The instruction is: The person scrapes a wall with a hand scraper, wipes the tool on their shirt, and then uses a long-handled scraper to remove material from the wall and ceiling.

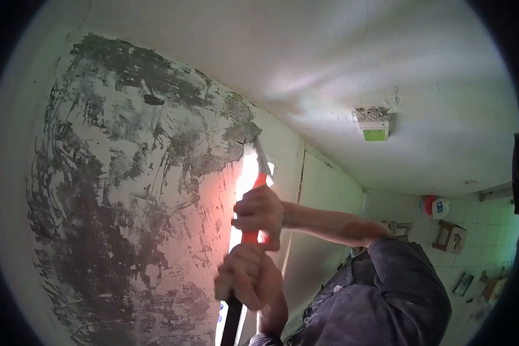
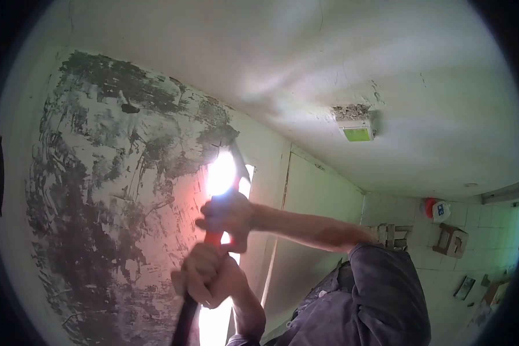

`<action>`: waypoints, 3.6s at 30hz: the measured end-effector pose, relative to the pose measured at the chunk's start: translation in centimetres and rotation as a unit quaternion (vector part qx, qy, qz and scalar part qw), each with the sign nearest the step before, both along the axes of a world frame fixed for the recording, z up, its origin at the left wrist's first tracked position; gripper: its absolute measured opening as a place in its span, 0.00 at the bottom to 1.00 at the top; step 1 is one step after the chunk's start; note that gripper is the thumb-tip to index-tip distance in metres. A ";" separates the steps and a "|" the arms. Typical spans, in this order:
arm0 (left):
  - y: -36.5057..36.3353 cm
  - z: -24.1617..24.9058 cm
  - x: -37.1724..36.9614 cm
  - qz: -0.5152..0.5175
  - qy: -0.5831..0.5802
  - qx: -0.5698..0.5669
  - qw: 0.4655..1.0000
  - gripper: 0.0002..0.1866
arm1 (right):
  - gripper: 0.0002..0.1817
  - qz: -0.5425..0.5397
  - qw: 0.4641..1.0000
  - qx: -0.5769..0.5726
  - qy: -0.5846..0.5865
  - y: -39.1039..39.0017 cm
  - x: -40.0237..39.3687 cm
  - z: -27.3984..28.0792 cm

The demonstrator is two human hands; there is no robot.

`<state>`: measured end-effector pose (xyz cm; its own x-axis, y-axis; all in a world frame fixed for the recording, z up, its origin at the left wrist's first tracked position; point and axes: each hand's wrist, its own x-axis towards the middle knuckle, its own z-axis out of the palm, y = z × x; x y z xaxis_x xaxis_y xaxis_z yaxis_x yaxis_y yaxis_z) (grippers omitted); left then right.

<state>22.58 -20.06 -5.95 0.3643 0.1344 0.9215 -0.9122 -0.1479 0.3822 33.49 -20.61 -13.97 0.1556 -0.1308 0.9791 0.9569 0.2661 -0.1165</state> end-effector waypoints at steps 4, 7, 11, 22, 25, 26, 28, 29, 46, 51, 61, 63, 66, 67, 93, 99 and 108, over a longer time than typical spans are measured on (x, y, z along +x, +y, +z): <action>-0.6 2.0 -0.7 0.029 0.112 -0.082 0.990 0.14 | 0.21 -0.002 0.996 -0.073 0.044 -0.6 -0.4 1.2; -0.4 0.5 -1.9 0.004 0.055 -0.006 0.998 0.14 | 0.20 -0.004 0.999 0.047 -0.024 -0.4 -1.3 1.1; 0.2 0.4 -1.7 0.011 0.089 -0.147 0.985 0.14 | 0.24 0.008 0.999 -0.047 0.010 -0.1 -0.6 0.9; 0.8 -0.4 -1.3 -0.045 0.058 0.008 0.997 0.11 | 0.21 0.034 0.998 -0.047 0.000 -1.0 -1.0 0.4; 2.1 -0.4 -1.7 -0.019 0.103 -0.176 0.979 0.10 | 0.16 -0.007 0.997 -0.081 0.010 0.0 -0.5 1.0; 1.4 -0.2 -2.0 -0.026 0.097 -0.174 0.980 0.10 | 0.16 -0.013 0.997 -0.079 0.003 -0.2 -0.8 1.3; -0.5 -0.2 -3.5 -0.030 0.012 -0.016 0.999 0.10 | 0.19 0.032 0.999 0.011 -0.043 -0.3 -2.5 1.7; -0.6 -0.4 -3.4 0.007 0.000 -0.035 0.999 0.10 | 0.20 0.022 0.999 -0.001 -0.050 -0.4 -2.5 1.7; 3.0 5.1 -12.8 0.118 -0.018 0.006 0.993 0.13 | 0.20 0.140 0.987 -0.064 -0.048 0.2 -10.8 8.0; 5.1 10.9 -14.3 0.095 -0.150 0.090 0.980 0.16 | 0.23 0.183 0.973 -0.097 -0.106 1.2 -12.4 14.2; 3.5 10.5 -10.2 -0.008 -0.160 -0.006 0.987 0.13 | 0.18 0.090 0.974 -0.143 -0.151 -1.2 -6.7 14.6; 3.4 10.5 -10.7 -0.031 -0.176 0.016 0.984 0.14 | 0.16 0.077 0.977 -0.147 -0.135 -1.9 -6.0 13.2; 3.0 10.3 -12.0 -0.055 -0.185 0.048 0.980 0.14 | 0.20 0.049 0.969 -0.227 -0.085 -4.8 -6.0 10.5; 2.9 10.2 -12.2 -0.073 -0.164 0.060 0.982 0.14 | 0.20 0.053 0.974 -0.213 -0.061 -5.4 -6.6 9.2; 0.4 -7.6 -10.5 -0.063 0.343 0.458 0.817 0.27 | 0.17 0.239 0.814 0.316 0.426 -14.3 -22.1 -3.5; 0.0 -5.8 -5.9 0.144 0.144 0.447 0.871 0.19 | 0.17 0.174 0.671 0.577 0.432 -18.5 -21.0 4.7; -2.6 0.5 5.2 0.237 0.135 0.490 0.828 0.14 | 0.26 0.201 0.747 0.568 0.280 -23.3 -10.8 5.2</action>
<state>27.81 -22.69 -5.49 0.6944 -0.4427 0.5674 -0.5643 -0.8242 0.0475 22.64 -43.87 -8.74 0.7506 -0.6596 0.0386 0.6578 0.7515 0.0505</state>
